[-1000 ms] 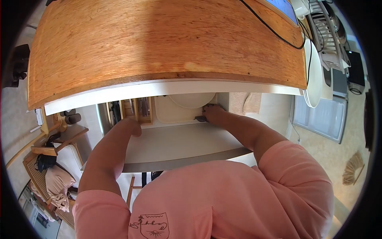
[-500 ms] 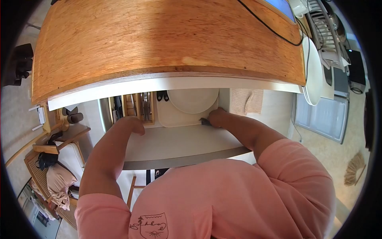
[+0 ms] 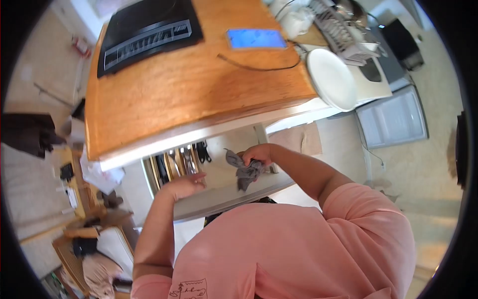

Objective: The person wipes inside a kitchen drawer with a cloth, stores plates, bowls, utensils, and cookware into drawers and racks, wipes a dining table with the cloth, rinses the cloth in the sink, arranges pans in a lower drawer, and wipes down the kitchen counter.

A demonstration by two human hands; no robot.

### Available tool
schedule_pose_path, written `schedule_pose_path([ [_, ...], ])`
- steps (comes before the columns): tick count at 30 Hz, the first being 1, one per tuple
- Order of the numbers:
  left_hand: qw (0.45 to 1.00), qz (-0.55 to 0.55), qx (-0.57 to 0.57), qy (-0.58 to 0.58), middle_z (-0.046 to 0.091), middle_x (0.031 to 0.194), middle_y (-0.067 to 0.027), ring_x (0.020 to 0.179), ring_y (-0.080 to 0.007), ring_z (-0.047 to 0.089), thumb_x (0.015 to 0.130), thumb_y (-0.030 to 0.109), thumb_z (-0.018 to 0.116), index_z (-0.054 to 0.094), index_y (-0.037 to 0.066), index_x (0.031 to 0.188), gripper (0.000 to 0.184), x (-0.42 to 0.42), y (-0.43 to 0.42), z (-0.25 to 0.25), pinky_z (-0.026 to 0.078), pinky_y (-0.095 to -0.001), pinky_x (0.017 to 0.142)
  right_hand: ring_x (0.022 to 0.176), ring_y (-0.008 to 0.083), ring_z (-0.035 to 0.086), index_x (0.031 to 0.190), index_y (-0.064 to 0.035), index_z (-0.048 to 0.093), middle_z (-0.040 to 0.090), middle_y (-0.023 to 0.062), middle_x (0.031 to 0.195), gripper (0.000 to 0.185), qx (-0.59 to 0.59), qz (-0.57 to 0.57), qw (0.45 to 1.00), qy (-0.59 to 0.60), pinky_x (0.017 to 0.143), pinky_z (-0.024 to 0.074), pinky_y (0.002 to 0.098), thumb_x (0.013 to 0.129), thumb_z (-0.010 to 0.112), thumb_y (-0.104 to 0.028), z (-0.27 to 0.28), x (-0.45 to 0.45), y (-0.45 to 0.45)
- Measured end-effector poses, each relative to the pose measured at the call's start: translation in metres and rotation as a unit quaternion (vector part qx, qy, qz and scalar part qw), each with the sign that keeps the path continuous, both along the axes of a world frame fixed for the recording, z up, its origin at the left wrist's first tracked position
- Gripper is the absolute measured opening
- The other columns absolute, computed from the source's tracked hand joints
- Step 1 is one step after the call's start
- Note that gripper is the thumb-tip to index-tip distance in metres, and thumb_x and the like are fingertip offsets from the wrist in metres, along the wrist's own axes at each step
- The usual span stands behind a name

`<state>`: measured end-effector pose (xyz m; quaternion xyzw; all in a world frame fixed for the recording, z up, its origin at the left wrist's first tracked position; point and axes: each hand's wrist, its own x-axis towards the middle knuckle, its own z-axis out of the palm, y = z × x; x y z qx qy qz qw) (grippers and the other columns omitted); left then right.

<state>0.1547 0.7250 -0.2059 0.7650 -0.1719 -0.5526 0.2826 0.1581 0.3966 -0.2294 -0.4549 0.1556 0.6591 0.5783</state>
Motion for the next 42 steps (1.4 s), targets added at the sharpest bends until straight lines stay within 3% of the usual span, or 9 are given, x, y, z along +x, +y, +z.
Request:
schedule_pose_path([
  [11, 0.995, 0.001, -0.101, 0.019, 0.056, 0.132, -0.0012, 0.115, -0.0123, 0.051, 0.095, 0.028, 0.057, 0.046, 0.017, 0.144, 0.052, 0.0, -0.096, 0.098, 0.041, -0.0271, 0.092, 0.098, 0.0257, 0.065, 0.139, -0.0125, 0.043, 0.06, 0.0162, 0.12, 0.061, 0.191, -0.333, 0.867, -0.317, 0.074, 0.0567, 0.0428, 0.089, 0.064, -0.039, 0.223, 0.041, 0.067],
  [13, 0.995, -0.016, -0.098, 0.0, 0.056, 0.132, -0.0008, 0.116, -0.0121, 0.051, 0.095, 0.028, 0.057, 0.046, 0.017, 0.144, 0.052, -0.005, -0.119, 0.106, 0.041, -0.0264, 0.092, 0.106, 0.0217, 0.061, 0.142, -0.0119, 0.044, 0.059, 0.015, 0.125, 0.068, -0.121, -0.228, 0.775, -0.578, 0.081, 0.0533, 0.0379, 0.09, 0.061, -0.052, 0.225, 0.038, 0.058],
  [17, 0.993, -0.039, -0.1, 0.044, 0.054, 0.132, -0.0008, 0.117, -0.0123, 0.05, 0.093, 0.03, 0.059, 0.045, 0.017, 0.144, 0.055, -0.012, -0.156, 0.099, 0.04, -0.03, 0.094, 0.118, 0.0183, 0.051, 0.137, -0.0134, 0.051, 0.053, 0.0102, 0.134, 0.055, -0.136, -0.284, 0.793, -0.521, 0.088, 0.047, 0.0366, 0.091, 0.062, -0.041, 0.21, -0.013, -0.058],
  [20, 0.991, -0.028, -0.078, 0.107, 0.053, 0.134, -0.0007, 0.115, -0.0138, 0.052, 0.092, 0.032, 0.06, 0.042, 0.016, 0.145, 0.058, -0.007, -0.184, 0.091, 0.041, -0.0349, 0.095, 0.094, 0.0124, 0.052, 0.118, -0.0121, 0.065, 0.062, 0.0015, 0.105, 0.033, -0.279, -0.466, 0.619, -0.568, 0.084, 0.0425, 0.0308, 0.086, 0.058, -0.014, 0.137, -0.022, -0.198],
  [24, 0.991, 0.016, -0.08, 0.11, 0.057, 0.129, -0.0017, 0.105, -0.0161, 0.057, 0.095, 0.033, 0.053, 0.039, 0.016, 0.147, 0.056, 0.001, -0.25, 0.084, 0.045, -0.0343, 0.091, 0.104, 0.0331, 0.063, 0.122, 0.0042, 0.06, 0.064, 0.0255, 0.114, 0.041, -0.534, -0.463, 0.475, -0.523, 0.088, 0.0488, 0.0386, 0.087, 0.054, -0.015, 0.111, -0.009, -0.368],
  [28, 0.979, 0.125, -0.146, 0.068, 0.061, 0.114, -0.002, 0.085, -0.0141, 0.06, 0.098, 0.038, 0.046, 0.043, 0.015, 0.14, 0.048, 0.011, -0.341, 0.096, 0.047, -0.0311, 0.08, 0.105, 0.0374, 0.063, 0.123, 0.0058, 0.059, 0.063, 0.029, 0.114, 0.047, -0.59, -0.385, 0.501, -0.504, 0.091, 0.0473, 0.0421, 0.086, 0.057, -0.023, 0.087, 0.042, -0.445],
  [31, 0.958, 0.222, -0.167, 0.066, 0.061, 0.107, -0.0039, 0.078, -0.0143, 0.06, 0.099, 0.039, 0.044, 0.046, 0.013, 0.133, 0.043, 0.021, -0.392, 0.111, 0.048, -0.03, 0.074, 0.097, 0.0308, 0.065, 0.124, 0.0079, 0.053, 0.065, 0.0225, 0.11, 0.049, -0.415, -0.395, 0.696, -0.434, 0.085, 0.0498, 0.0375, 0.085, 0.063, -0.021, 0.109, 0.054, -0.438],
  [38, 0.927, 0.327, -0.175, 0.056, 0.062, 0.098, -0.0073, 0.075, -0.0177, 0.064, 0.1, 0.041, 0.044, 0.051, 0.004, 0.122, 0.044, 0.052, -0.439, 0.109, 0.052, -0.0275, 0.063, 0.094, 0.0332, 0.066, 0.129, 0.0062, 0.048, 0.065, 0.0249, 0.111, 0.052, -0.52, -0.219, 0.642, -0.519, 0.08, 0.0527, 0.0422, 0.086, 0.063, -0.019, 0.11, 0.022, -0.431],
  [42, 0.913, 0.356, -0.184, 0.078, 0.063, 0.098, -0.0078, 0.078, -0.0188, 0.066, 0.1, 0.037, 0.048, 0.052, 0.002, 0.118, 0.04, 0.04, -0.444, 0.114, 0.053, -0.0268, 0.064, 0.097, 0.0276, 0.065, 0.134, 0.0035, 0.045, 0.064, 0.0198, 0.111, 0.055, -0.396, -0.335, 0.728, -0.449, 0.077, 0.054, 0.04, 0.086, 0.064, -0.016, 0.118, -0.037, -0.418],
])
